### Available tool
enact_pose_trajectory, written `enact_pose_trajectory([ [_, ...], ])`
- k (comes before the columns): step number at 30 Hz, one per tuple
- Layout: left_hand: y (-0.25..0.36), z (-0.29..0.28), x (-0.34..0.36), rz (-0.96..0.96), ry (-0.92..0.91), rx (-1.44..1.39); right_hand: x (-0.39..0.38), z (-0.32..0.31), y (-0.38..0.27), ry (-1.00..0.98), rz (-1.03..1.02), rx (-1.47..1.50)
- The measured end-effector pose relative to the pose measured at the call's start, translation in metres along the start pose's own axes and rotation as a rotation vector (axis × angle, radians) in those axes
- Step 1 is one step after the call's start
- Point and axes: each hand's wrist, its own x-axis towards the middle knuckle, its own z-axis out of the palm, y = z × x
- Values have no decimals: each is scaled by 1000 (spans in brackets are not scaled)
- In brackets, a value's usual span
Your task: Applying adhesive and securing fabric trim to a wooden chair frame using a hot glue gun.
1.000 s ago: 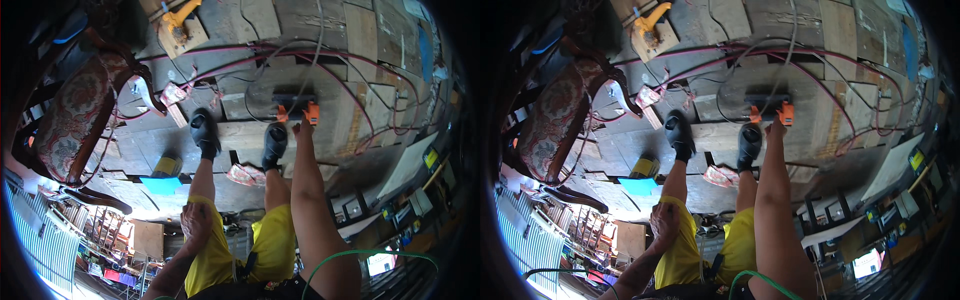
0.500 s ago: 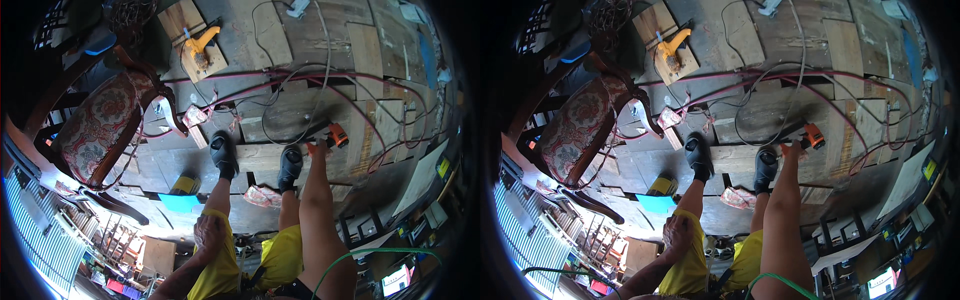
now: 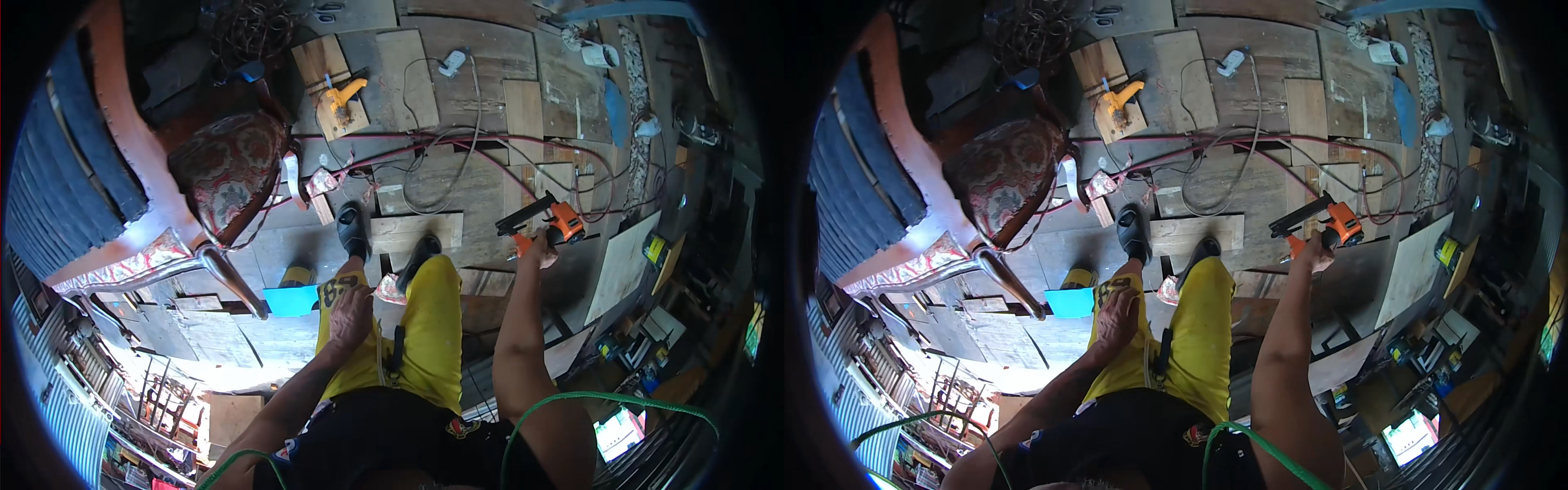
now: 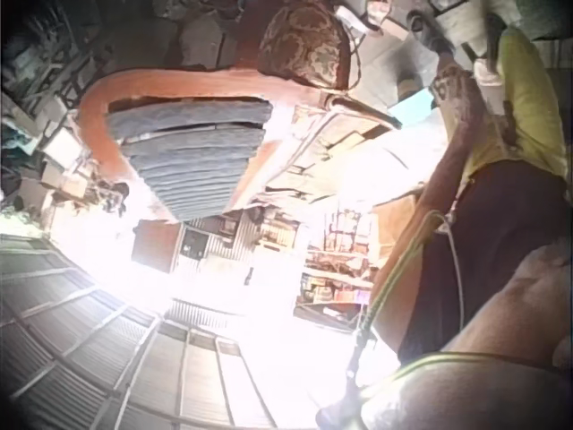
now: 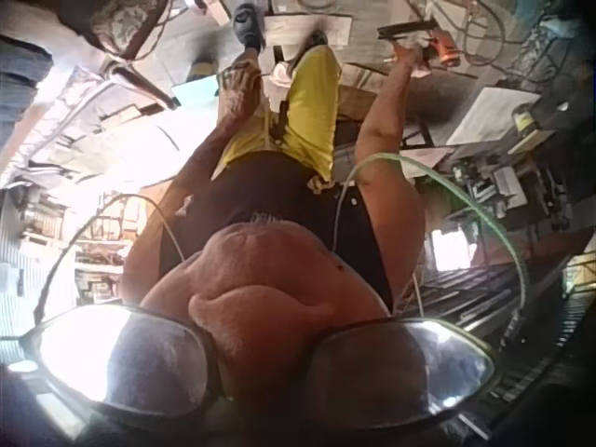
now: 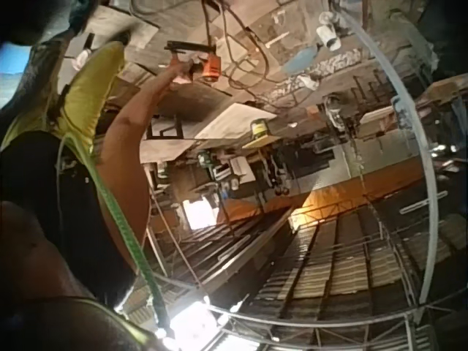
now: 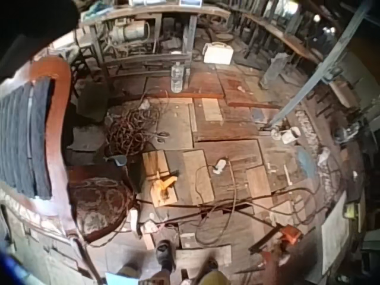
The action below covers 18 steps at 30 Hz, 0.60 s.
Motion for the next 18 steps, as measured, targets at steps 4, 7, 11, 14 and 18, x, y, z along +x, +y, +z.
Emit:
enact_pose_trajectory([
  [4,59,-75,46,174,196,-130,14,-26,-38,-16,-103,-85],
  [7,49,-110,77,11,175,-110,-6,-13,-49,-111,-216,-336],
  [11,57,-118,127,39,180,-110,-36,-13,-77,-205,-134,-484],
  [14,72,-90,166,-34,97,-194,-18,30,-102,-451,-133,-359],
  [18,89,-1,226,-205,-38,-246,-12,153,-172,-479,-169,-450],
])
